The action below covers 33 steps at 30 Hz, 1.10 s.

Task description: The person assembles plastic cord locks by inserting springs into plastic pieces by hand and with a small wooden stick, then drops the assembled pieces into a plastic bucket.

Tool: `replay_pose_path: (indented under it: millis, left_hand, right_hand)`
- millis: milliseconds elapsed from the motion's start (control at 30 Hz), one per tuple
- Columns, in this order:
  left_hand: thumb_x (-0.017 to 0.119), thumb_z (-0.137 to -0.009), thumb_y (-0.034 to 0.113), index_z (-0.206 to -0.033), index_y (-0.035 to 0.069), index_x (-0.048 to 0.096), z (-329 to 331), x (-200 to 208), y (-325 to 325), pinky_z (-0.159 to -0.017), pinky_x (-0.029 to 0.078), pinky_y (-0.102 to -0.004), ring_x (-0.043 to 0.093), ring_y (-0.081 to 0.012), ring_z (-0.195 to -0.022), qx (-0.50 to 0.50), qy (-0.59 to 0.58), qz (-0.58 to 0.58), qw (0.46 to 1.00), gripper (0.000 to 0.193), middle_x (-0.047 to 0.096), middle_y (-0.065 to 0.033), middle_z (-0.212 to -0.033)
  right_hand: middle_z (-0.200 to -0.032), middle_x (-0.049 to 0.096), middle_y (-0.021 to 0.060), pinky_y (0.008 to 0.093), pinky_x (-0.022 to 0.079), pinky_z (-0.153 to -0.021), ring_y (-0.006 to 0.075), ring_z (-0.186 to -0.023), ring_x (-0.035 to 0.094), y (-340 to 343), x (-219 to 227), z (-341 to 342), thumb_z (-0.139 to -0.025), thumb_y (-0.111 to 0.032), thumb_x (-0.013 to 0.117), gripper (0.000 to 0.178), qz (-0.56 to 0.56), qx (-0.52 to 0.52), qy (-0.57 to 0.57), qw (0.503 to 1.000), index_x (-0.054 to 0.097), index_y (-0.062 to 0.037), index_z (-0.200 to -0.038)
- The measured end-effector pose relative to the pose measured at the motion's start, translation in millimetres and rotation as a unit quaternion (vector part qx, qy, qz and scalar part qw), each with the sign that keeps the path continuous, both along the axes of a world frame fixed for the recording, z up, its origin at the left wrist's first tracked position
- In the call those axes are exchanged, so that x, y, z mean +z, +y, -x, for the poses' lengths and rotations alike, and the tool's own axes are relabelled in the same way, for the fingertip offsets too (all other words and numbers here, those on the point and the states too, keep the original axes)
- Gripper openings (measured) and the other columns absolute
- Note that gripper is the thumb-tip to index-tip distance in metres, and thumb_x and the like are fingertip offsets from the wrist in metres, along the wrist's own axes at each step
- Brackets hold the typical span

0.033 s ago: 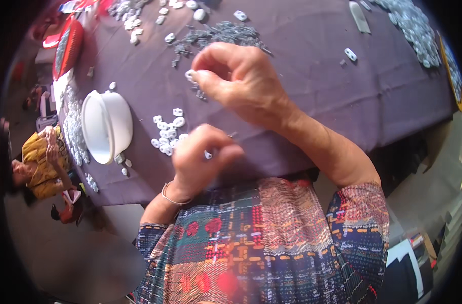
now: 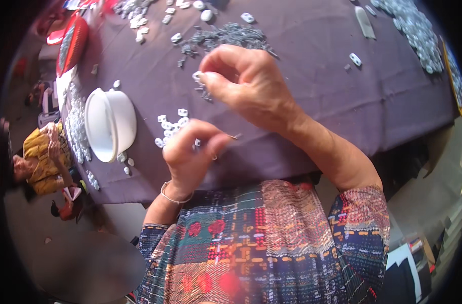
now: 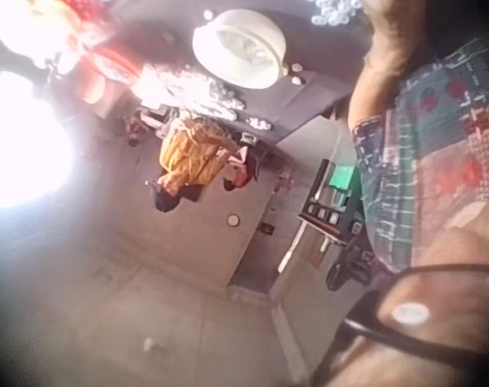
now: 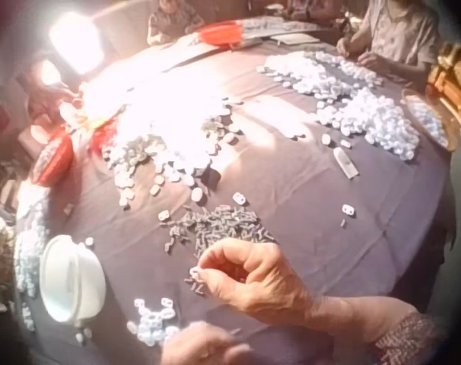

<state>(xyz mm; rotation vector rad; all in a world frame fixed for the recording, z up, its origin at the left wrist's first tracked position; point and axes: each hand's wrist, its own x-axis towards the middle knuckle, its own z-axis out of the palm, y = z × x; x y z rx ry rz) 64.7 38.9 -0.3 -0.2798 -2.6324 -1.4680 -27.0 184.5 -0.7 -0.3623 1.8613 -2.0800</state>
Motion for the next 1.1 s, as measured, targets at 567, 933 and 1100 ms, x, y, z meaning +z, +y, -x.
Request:
replay_pose_path:
  millis: [567,933,1100]
  left_hand:
    - [0.079,-0.057,0.011,-0.074,0.011,0.066,11,-3,-47,-0.067,0.044,-0.0316,0.051,-0.0203,-0.078,0.094,0.054,0.233,0.966,0.021,0.058,-0.0026,-0.079]
    - [0.073,-0.065,0.004,-0.080,0.007,0.063,16,-6,-37,-0.063,0.043,-0.0294,0.052,-0.0180,-0.077,0.062,0.076,0.270,0.958,0.018,0.059,-0.0021,-0.082]
    - [0.066,-0.074,-0.007,-0.089,0.000,0.056,-1,6,-27,-0.070,0.050,-0.0239,0.060,-0.0122,-0.081,0.137,-0.118,-0.218,0.959,0.020,0.064,-0.0078,-0.088]
  right_hand:
    - [-0.072,0.060,0.0000,0.0205,0.045,-0.060,0.0043,-0.066,0.053,-8,-1,-6,-0.081,-0.007,0.062,0.007,-0.040,0.017,0.022,0.999,0.060,-0.0003,-0.083]
    - [-0.079,0.056,-0.0033,0.0166,0.042,-0.066,0.0017,-0.073,0.050,-5,3,-10,-0.084,-0.005,0.060,0.007,-0.061,0.085,0.005,0.994,0.059,0.0000,-0.089]
    - [-0.075,0.056,-0.0029,0.0173,0.042,-0.062,0.0016,-0.069,0.050,-4,6,-13,-0.085,-0.005,0.059,0.006,-0.061,0.138,-0.028,0.988,0.058,0.0007,-0.087]
